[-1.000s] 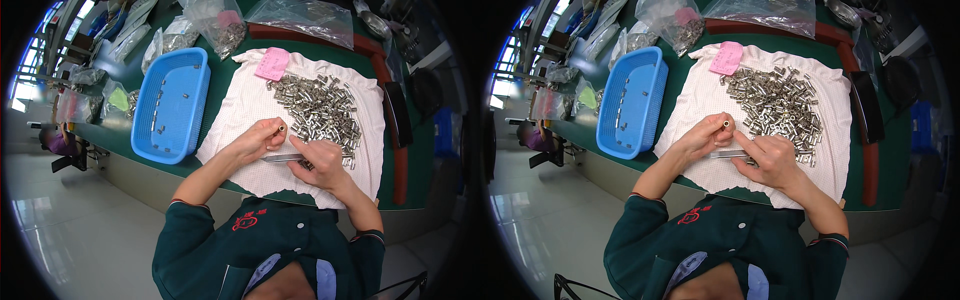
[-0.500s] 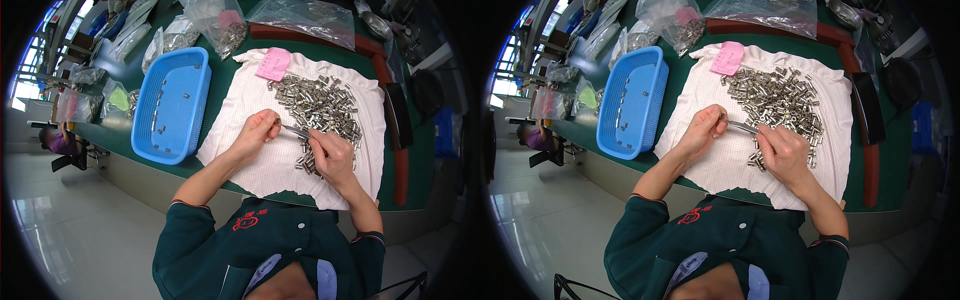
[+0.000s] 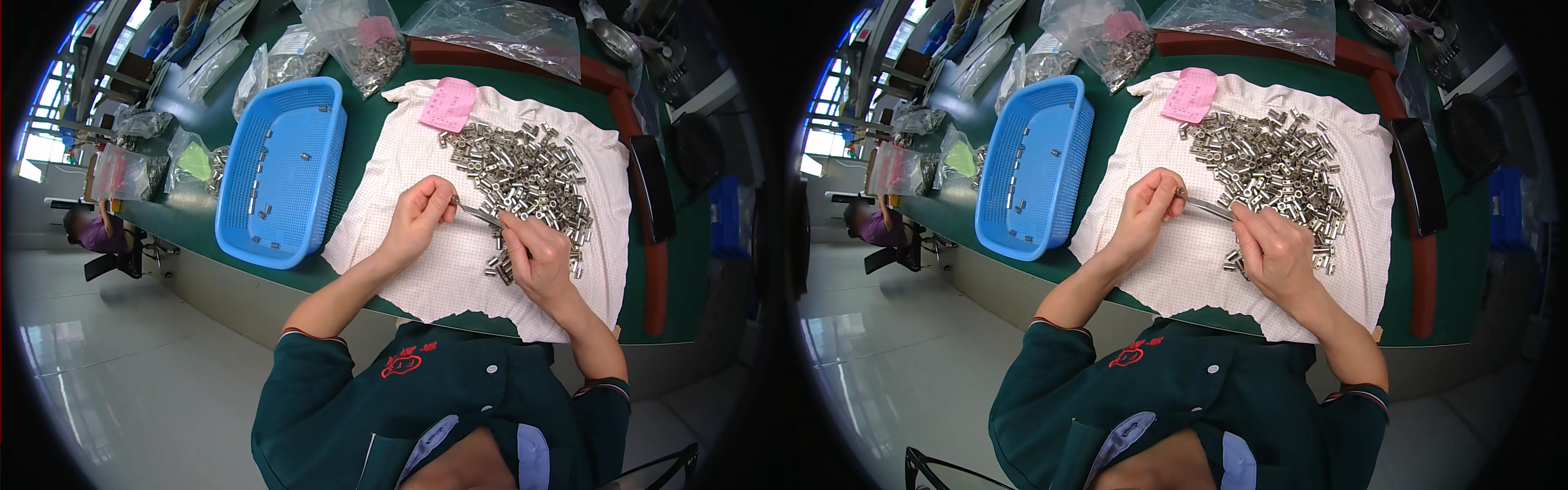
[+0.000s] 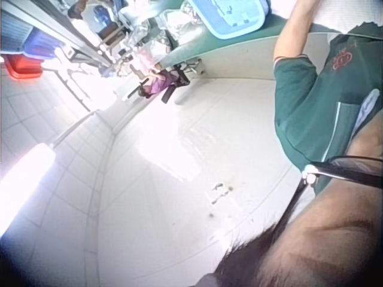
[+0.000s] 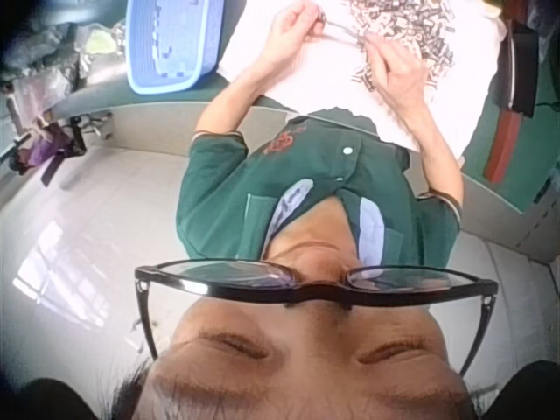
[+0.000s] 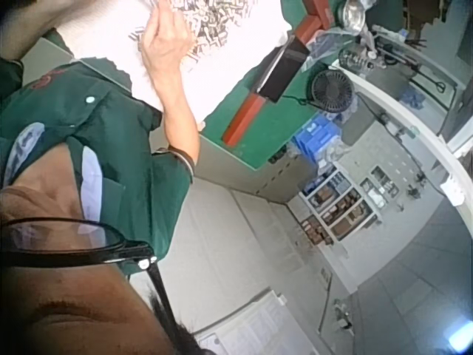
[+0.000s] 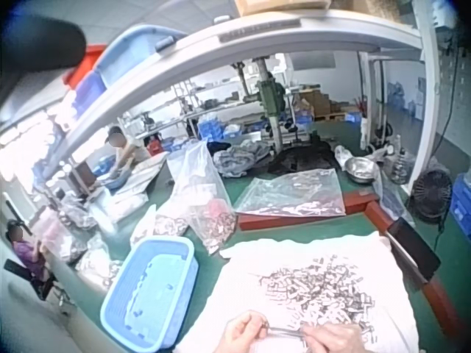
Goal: The person scrapes small metal parts with a metal blade, rotating each piece by hand, and places them into a plastic basket.
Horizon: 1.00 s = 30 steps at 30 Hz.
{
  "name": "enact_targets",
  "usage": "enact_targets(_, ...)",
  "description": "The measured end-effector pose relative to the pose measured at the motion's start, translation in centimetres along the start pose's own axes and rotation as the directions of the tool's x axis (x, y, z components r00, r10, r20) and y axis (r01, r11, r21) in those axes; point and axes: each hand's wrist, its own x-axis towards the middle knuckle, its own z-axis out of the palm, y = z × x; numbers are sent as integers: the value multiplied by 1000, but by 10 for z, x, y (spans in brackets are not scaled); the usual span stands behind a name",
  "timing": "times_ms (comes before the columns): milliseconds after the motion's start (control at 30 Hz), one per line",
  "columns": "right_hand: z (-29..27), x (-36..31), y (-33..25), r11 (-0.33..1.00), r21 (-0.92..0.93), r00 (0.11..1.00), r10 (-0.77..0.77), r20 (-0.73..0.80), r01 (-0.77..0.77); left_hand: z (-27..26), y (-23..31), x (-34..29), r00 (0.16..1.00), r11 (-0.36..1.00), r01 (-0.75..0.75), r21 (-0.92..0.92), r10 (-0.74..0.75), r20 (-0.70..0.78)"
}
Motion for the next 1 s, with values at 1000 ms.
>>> enact_targets(1000,0,4,14,975,-175,980,-159,-121,136,-9,4,1,971,972,199,-125,-179,155)
